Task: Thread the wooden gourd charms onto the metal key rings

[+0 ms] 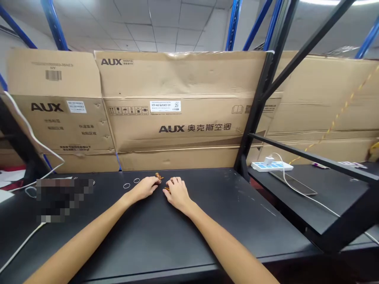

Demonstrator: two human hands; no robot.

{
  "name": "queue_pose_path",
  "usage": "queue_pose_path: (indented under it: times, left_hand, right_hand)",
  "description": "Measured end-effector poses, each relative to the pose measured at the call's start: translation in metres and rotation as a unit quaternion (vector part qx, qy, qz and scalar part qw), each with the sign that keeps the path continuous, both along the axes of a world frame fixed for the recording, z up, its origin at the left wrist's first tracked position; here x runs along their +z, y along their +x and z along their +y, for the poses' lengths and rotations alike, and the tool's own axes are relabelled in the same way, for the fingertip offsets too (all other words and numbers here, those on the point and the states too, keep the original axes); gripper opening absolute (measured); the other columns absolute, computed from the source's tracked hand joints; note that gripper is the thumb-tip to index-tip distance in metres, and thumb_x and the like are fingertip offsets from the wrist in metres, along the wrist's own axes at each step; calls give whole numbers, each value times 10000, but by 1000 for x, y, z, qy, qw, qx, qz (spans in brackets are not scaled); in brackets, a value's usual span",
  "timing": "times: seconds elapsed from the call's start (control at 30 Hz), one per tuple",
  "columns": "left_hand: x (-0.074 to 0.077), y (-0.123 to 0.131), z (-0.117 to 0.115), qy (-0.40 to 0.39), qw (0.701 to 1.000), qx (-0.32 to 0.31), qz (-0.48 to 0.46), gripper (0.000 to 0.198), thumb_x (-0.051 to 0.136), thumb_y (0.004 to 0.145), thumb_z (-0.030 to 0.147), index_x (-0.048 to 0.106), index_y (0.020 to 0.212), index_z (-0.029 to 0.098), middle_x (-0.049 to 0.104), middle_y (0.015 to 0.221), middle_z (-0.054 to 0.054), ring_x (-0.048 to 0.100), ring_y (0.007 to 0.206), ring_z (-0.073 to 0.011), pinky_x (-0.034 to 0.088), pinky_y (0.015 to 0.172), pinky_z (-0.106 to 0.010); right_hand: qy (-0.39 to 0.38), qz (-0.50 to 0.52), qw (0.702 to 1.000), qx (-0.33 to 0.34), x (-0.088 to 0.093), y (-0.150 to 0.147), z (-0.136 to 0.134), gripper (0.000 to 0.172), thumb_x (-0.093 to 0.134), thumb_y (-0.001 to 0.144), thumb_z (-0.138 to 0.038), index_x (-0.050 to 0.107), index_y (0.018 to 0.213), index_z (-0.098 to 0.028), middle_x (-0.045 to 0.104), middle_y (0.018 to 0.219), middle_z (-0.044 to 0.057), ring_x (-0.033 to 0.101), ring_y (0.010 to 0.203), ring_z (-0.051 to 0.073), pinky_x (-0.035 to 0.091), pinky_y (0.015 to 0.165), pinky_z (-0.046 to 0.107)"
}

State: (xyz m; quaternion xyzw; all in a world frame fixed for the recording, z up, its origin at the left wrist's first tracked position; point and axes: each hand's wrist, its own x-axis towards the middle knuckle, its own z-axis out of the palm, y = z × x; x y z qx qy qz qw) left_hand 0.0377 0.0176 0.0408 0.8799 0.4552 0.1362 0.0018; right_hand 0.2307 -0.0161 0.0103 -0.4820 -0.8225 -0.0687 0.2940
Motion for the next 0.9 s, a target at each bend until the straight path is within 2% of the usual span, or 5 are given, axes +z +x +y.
queue_pose_path:
  times: [0.17, 0.3, 0.53, 0.77, 0.9]
  left_hand:
    - [-1, -6, -31, -32, 992, -96, -69, 216, 477, 868, 121, 633, 986, 213, 693, 989, -42, 655, 912, -195, 473, 844, -284]
    - [-2, -9, -43, -26, 990, -108, -81, 197, 477, 873, 145, 622, 979, 225, 692, 952, -29, 650, 886, -193, 455, 876, -311]
    - [-2, -8, -47, -11, 990, -105, -91, 129, 497, 874, 170, 611, 923, 207, 649, 897, -28, 607, 835, -187, 466, 798, -304]
    - [-6, -8, -49, 36, 992, -106, -60, 125, 486, 917, 240, 593, 868, 198, 579, 894, -35, 543, 867, -197, 444, 797, -324]
    - [-8, -8, -47, 50, 993, -97, -41, 163, 439, 927, 184, 562, 820, 185, 544, 874, -42, 520, 836, -196, 432, 775, -331]
  right_hand:
    - [5, -22, 999, 33, 1, -1, -3, 355, 522, 871, -209, 554, 1224, -236, 505, 1267, 113, 412, 1155, 265, 409, 921, 416]
    - [-3, -45, 997, 60, 0, -3, -4, 365, 498, 873, -176, 571, 1214, -286, 448, 1354, 95, 358, 1212, 282, 382, 949, 464]
    - [-23, -19, 996, 84, 3, -2, -5, 111, 544, 859, -211, 640, 915, -211, 483, 1300, 93, 341, 1233, 281, 387, 951, 462]
    - [-26, -5, 993, 111, 3, -2, -8, 103, 550, 856, -209, 613, 937, -200, 535, 1190, 108, 387, 1199, 248, 392, 958, 431]
    - [-27, -11, 995, 99, 3, -2, -8, 118, 532, 867, -203, 616, 950, -203, 543, 1156, 106, 401, 1185, 250, 409, 934, 422]
